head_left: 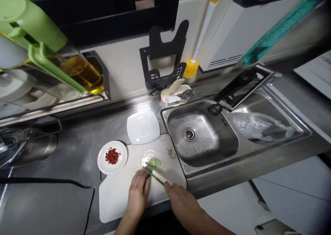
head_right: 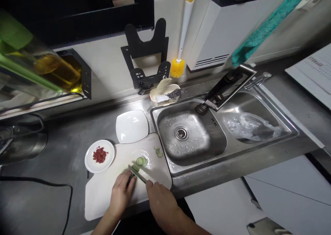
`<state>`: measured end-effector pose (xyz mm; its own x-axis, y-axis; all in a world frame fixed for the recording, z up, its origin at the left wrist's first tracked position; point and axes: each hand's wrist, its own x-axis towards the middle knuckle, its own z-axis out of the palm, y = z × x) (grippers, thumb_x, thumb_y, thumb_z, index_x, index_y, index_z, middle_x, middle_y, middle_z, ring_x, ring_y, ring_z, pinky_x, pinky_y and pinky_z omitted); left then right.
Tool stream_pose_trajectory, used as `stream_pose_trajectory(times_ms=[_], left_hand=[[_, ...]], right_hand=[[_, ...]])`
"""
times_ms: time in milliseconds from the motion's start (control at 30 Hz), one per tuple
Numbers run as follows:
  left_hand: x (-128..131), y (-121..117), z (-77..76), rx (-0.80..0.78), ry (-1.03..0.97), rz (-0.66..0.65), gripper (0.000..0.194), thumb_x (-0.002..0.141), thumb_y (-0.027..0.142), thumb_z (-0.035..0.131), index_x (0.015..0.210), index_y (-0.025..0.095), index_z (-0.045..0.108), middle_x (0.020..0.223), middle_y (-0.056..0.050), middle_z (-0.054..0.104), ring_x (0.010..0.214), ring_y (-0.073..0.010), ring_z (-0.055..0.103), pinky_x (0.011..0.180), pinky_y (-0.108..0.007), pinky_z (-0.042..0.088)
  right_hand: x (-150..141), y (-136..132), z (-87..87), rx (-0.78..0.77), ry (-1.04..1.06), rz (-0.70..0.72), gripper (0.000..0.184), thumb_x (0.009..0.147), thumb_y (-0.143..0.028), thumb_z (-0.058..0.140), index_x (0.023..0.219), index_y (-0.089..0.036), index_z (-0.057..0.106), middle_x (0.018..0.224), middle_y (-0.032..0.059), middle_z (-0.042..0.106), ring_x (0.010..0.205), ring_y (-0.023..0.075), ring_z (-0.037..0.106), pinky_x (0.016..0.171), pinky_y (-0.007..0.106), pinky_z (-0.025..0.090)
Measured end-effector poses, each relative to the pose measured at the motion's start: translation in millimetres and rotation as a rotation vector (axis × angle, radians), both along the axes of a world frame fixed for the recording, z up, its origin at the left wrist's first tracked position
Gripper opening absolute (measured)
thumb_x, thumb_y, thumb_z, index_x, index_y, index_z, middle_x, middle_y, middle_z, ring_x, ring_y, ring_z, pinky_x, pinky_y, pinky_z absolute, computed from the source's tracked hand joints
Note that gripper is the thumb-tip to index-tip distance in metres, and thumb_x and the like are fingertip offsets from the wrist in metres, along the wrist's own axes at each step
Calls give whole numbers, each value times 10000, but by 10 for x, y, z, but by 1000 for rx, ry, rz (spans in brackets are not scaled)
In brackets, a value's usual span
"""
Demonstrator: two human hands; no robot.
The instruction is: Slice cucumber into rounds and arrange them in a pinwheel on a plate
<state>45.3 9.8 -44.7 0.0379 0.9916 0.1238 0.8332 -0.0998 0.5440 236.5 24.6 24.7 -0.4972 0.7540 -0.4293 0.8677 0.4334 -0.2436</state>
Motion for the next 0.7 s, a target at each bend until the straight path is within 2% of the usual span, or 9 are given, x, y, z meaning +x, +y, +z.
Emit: stream_pose_trajectory(times_ms=[333, 500, 700], left_hand=[[-10, 14, 1, -18, -13, -6, 240, 873, 242, 478, 1071, 186, 602, 1046, -79, 671, 982, -206, 622, 873, -391, 521], [-16, 14, 5, -38, -11, -9, 254, 871, 236, 478, 1091, 186, 596, 1066, -77, 666, 1004, -201, 615, 893, -389, 512], [-13, 23, 14, -31, -22, -18, 266, 878, 219, 463, 1110, 194, 591, 1066, -77, 668, 1007, -209, 616, 889, -396, 512]], right_hand=[[-186, 219, 71, -226, -32, -99, 386, 850, -16, 326, 1120, -178, 550, 869, 72, 658, 782, 195, 634, 636, 253, 425], [-272, 307, 94, -274, -20, -147, 395, 851, -7, 296, 1094, -171, 561, 848, 82, 659, 813, 193, 636, 655, 248, 437], [-353, 361, 19, -302, 9, -186, 389, 864, -34, 255, 1051, -159, 571, 847, 96, 653, 796, 202, 634, 658, 280, 458]])
